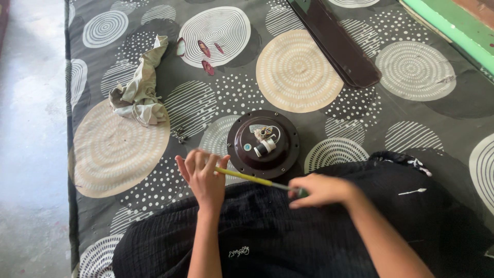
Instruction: The person disassembles an electric fan by removing a fan blade and then using a screwdriver to loosen screws on the motor housing. They handle the fan blade, motor housing, and screws, placing them on the mattress.
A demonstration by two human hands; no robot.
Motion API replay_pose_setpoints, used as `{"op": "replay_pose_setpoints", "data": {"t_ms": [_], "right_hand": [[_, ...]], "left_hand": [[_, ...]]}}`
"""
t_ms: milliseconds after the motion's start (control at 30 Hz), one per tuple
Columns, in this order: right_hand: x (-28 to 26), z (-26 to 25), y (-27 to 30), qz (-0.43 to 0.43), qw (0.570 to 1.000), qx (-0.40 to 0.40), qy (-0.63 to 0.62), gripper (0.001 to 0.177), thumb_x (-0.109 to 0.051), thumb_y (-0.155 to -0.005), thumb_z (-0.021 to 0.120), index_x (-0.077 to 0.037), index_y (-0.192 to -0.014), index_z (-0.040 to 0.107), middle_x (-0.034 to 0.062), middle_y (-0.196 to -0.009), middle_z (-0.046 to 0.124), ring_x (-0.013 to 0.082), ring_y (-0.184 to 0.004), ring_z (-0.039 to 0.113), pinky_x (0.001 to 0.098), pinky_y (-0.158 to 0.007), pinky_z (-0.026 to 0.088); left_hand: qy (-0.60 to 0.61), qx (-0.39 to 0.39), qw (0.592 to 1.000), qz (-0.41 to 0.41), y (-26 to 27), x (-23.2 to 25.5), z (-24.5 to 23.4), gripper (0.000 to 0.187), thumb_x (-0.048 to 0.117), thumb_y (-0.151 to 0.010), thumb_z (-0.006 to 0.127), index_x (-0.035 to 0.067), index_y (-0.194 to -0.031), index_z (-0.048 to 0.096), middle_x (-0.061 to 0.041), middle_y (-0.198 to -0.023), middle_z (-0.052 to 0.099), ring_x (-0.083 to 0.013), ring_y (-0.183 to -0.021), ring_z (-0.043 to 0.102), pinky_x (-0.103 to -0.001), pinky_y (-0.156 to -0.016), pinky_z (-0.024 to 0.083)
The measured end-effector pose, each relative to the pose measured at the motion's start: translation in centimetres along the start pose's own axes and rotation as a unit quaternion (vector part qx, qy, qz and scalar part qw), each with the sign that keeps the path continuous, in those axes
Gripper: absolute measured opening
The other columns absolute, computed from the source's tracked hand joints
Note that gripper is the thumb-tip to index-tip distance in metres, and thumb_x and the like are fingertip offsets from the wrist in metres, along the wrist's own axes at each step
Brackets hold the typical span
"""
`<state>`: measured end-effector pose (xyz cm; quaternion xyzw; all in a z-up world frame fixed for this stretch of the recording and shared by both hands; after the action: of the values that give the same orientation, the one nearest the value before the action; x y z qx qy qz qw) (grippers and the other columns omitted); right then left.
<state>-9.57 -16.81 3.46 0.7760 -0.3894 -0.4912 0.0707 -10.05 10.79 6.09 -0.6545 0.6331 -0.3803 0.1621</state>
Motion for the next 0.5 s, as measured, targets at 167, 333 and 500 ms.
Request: {"op": "replay_pose_setpoints", "data": {"t_ms": [167, 333, 500], "right_hand": [[1.9, 0.5, -3.1, 0.012, 0.978, 0.143, -0.15, 0.031, -0.037, -0.094, 0.068, -0.006, -0.09, 0.069, 0.0011, -0.065, 0.061, 0.0053, -0.05, 0.054, 0.023, -0.044, 0.045], [5.0, -3.4, -3.3, 0.004, 0.821, 0.385, -0.422, 0.032, -0.037, -0.099, 0.059, -0.012, -0.08, 0.057, -0.0058, -0.059, 0.047, 0.0049, -0.043, 0.041, 0.0225, -0.037, 0.038], [6.4, -5.1, -0.2, -0.016, 0.751, 0.479, -0.455, 0.043, -0.042, -0.103, 0.056, -0.01, -0.075, 0.052, -0.004, -0.052, 0.043, 0.0065, -0.04, 0.042, 0.0231, -0.036, 0.038]], "left_hand": [[0.108, 0.061, 0.981, -0.148, 1.4, -1.2, 1.3, 0.076, 0.025, -0.085, 0.075, -0.011, -0.146, 0.046, -0.028, -0.153, 0.037, -0.0388, -0.146, 0.031, -0.05, -0.122, 0.028], [0.306, -0.167, 0.909, -0.228, 4.5, 1.0, 6.3, 0.04, 0.016, -0.093, 0.072, 0.005, -0.131, 0.062, -0.009, -0.123, 0.068, -0.0229, -0.114, 0.065, -0.036, -0.1, 0.052], [0.583, -0.222, 0.716, -0.312, 6.8, 4.7, 9.5, 0.049, 0.013, -0.099, 0.065, 0.006, -0.146, 0.053, -0.001, -0.12, 0.063, -0.0113, -0.098, 0.06, -0.03, -0.091, 0.052]]}}
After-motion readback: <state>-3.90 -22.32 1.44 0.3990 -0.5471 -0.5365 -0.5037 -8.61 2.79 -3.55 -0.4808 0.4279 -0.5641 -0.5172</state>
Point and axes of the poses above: each hand's wrist, its own y-axis away from the middle knuckle, its own z-axis out of the palm, x = y × z, the point moved 4 cm from there along -y, towards the middle knuckle
